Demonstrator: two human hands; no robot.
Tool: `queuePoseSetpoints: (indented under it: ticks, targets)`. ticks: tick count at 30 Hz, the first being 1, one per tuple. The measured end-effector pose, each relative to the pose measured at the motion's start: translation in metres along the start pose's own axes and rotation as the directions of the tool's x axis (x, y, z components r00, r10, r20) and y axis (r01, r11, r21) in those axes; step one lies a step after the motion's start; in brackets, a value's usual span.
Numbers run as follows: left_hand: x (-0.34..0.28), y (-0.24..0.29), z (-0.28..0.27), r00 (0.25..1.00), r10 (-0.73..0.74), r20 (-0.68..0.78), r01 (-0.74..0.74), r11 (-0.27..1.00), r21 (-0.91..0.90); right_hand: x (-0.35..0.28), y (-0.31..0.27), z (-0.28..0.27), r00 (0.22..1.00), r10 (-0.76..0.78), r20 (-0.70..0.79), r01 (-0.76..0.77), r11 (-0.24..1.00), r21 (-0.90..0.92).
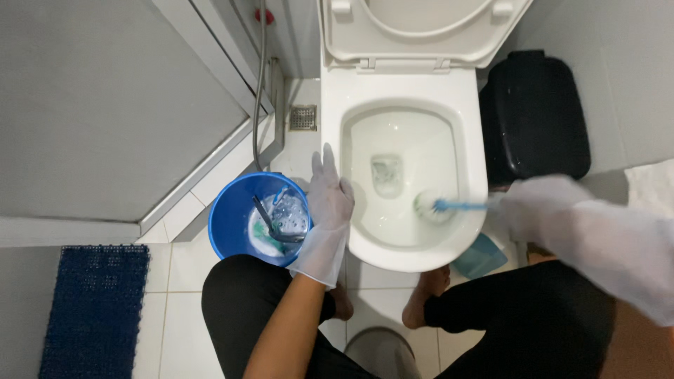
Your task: The person scrubs the inside of a toilet bowl using a blue toilet brush. They repeatedly dip the brush into a blue bucket containing cleaning solution and scrub the bowl's interior surfaces.
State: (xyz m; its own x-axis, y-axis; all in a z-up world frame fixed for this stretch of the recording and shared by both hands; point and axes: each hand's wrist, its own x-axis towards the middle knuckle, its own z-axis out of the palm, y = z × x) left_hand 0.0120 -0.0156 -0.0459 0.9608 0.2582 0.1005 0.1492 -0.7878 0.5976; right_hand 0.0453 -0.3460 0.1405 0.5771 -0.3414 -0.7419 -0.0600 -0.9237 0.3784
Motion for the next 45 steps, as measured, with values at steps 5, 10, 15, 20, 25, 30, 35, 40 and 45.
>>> queuePoseSetpoints:
  ticks: [5, 10, 15, 20, 25, 30, 35, 40, 45]
  targets:
    - [0.003, 0.01, -0.007, 0.994, -0.106, 0.035, 0.104, 0.993, 0.049, -0.095, -0.038, -0.062, 0.99, -0.117, 0.072, 0.138, 0.824, -0.549]
    - [0.009, 0.01, -0.002, 0.986, -0.142, 0.091, 0.118, 0.967, 0.227, 0.007, -0.05, 0.013, 0.969, -0.219, -0.115, 0.179, 0.942, -0.285]
    - [0.003, 0.015, -0.01, 0.989, -0.138, 0.045, 0.128, 0.976, 0.178, -0.009, -0.067, -0.009, 0.997, -0.069, 0.031, 0.064, 0.987, 0.144]
    - [0.004, 0.015, -0.008, 0.987, -0.154, 0.045, 0.145, 0.976, 0.16, -0.083, -0.052, -0.08, 0.992, -0.122, 0.029, 0.122, 0.887, -0.444]
    - [0.004, 0.019, -0.012, 0.989, -0.139, 0.055, 0.131, 0.984, 0.123, -0.064, -0.049, -0.056, 0.994, -0.1, 0.045, 0.109, 0.858, -0.502]
    - [0.004, 0.023, -0.017, 0.982, -0.176, 0.071, 0.165, 0.976, 0.143, -0.012, -0.06, -0.013, 0.986, -0.165, 0.018, 0.161, 0.926, -0.34]
    - [0.004, 0.02, -0.013, 0.985, -0.158, 0.076, 0.146, 0.979, 0.143, -0.032, -0.065, -0.016, 0.966, -0.24, 0.091, 0.256, 0.863, -0.436]
    - [0.004, 0.01, -0.004, 0.987, -0.145, 0.069, 0.134, 0.981, 0.144, -0.042, -0.038, -0.038, 0.992, -0.062, 0.108, 0.098, 0.923, -0.372]
    - [0.005, 0.017, -0.009, 0.984, -0.164, 0.072, 0.153, 0.978, 0.139, -0.046, -0.024, -0.048, 0.962, 0.228, 0.147, -0.216, 0.972, -0.092]
